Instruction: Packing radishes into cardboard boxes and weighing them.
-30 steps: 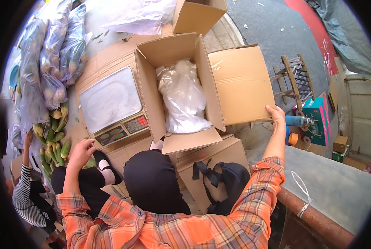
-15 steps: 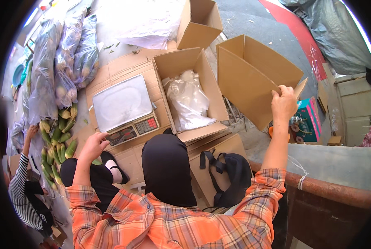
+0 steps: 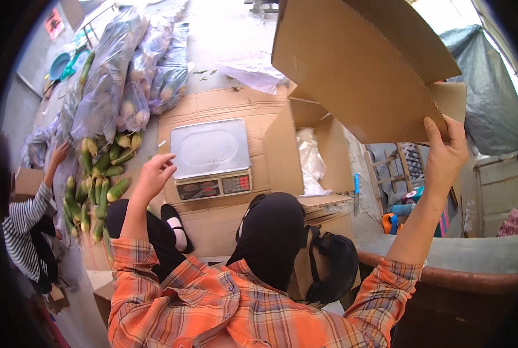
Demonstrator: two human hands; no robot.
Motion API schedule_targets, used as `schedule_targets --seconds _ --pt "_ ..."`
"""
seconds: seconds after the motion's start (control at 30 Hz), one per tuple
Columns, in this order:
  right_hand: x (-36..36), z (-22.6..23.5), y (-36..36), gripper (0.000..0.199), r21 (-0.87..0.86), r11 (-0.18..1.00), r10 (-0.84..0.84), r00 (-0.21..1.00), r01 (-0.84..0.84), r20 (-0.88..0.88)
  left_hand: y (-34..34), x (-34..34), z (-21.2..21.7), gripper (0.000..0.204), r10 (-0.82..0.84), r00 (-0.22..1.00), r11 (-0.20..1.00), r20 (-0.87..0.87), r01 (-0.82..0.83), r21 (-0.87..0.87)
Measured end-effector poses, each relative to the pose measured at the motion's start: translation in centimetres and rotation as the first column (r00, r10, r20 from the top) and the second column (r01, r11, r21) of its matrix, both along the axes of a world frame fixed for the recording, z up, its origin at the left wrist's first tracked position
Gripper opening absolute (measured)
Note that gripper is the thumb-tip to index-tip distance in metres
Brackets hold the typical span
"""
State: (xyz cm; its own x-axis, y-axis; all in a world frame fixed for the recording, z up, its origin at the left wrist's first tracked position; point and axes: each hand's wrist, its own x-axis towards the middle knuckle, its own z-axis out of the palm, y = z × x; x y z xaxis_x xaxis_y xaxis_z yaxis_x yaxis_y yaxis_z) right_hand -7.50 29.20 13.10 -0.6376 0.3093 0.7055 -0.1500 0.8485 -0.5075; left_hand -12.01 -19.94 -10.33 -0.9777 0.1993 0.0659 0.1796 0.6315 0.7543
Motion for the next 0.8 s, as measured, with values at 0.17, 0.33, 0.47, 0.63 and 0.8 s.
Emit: schedule_targets --seconds 0.17,0.33,0.47,0.63,0.8 --pt "-3.7 -2.0 -9.0 0.017 0.023 0.961 0.277 0.961 -0.277 0.007 -3.4 -1.6 3.3 0.038 0.308 0.934 0.775 0.181 -0.357 0.521" --pt "-6.5 -9.0 -18.0 0.014 -0.106 0.848 0.530 0.842 -0.520 0.105 -6.6 -1.2 4.2 0.065 0.279 0.920 0.352 0.274 -0.363 0.863" --pt "-8.0 -16.2 -20.9 0.013 -0.083 0.788 0.614 0.769 -0.610 0.180 -8.1 -0.7 3.2 0.069 0.252 0.859 0.336 0.445 -0.509 0.792" --pt "-8.4 -19.9 -20.9 0.014 0.025 0.752 0.625 0.725 -0.659 0.288 -8.1 -0.1 1.5 0.064 0.259 0.767 0.471 0.587 -0.631 0.617" --pt "-8.1 -21.7 -19.6 0.012 -0.024 0.785 0.563 0.695 -0.619 0.447 -6.6 -1.0 0.4 0.052 0.302 0.769 0.635 0.564 -0.603 0.482"
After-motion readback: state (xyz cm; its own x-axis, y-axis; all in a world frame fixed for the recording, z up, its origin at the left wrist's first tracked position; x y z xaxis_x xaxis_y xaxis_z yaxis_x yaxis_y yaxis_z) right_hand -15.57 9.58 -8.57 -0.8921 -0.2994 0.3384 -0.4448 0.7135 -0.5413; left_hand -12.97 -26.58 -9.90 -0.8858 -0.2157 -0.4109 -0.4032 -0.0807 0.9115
